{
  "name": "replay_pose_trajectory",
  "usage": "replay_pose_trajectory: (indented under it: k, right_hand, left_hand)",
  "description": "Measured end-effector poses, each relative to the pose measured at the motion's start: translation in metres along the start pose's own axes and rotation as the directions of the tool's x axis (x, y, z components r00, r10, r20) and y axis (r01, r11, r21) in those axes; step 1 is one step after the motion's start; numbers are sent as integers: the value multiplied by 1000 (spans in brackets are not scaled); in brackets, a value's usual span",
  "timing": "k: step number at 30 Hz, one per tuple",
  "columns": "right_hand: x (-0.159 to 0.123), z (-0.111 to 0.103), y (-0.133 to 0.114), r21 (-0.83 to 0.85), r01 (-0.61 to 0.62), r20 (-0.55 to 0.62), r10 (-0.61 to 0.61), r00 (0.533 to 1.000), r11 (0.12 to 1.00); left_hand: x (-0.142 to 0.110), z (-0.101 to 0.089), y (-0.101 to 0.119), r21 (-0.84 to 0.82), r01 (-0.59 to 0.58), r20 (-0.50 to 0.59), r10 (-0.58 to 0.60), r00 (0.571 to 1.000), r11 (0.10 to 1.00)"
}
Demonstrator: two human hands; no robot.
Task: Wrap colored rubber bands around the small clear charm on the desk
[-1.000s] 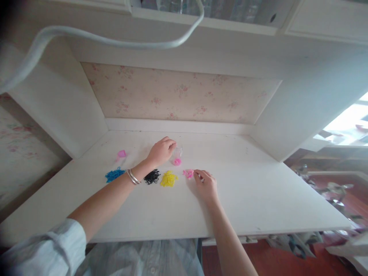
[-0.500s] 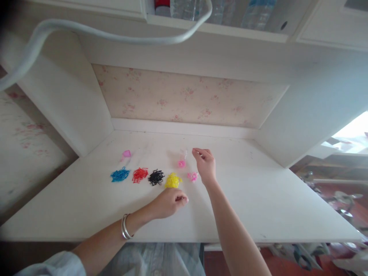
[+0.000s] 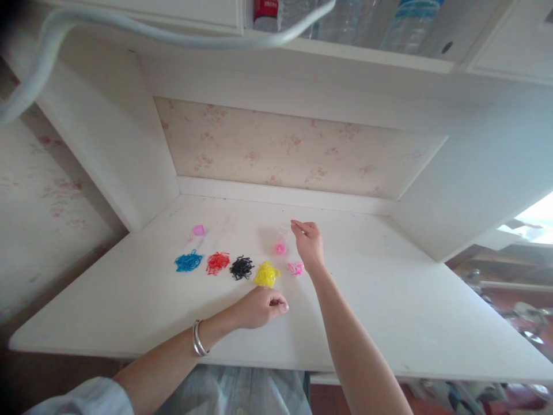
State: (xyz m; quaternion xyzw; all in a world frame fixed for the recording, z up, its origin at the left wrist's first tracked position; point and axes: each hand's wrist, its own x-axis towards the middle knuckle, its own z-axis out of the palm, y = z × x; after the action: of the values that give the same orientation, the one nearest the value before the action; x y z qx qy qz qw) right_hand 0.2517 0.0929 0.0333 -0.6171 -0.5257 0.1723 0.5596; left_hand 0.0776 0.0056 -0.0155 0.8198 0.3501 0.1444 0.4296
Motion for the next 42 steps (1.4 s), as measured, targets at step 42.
replay_pose_trajectory:
  k: [42]
  right_hand:
    - [-81, -29, 55, -67, -224, 38, 227, 973, 972]
  left_hand:
    - [-3, 9, 2, 53, -61, -105, 66, 992, 997]
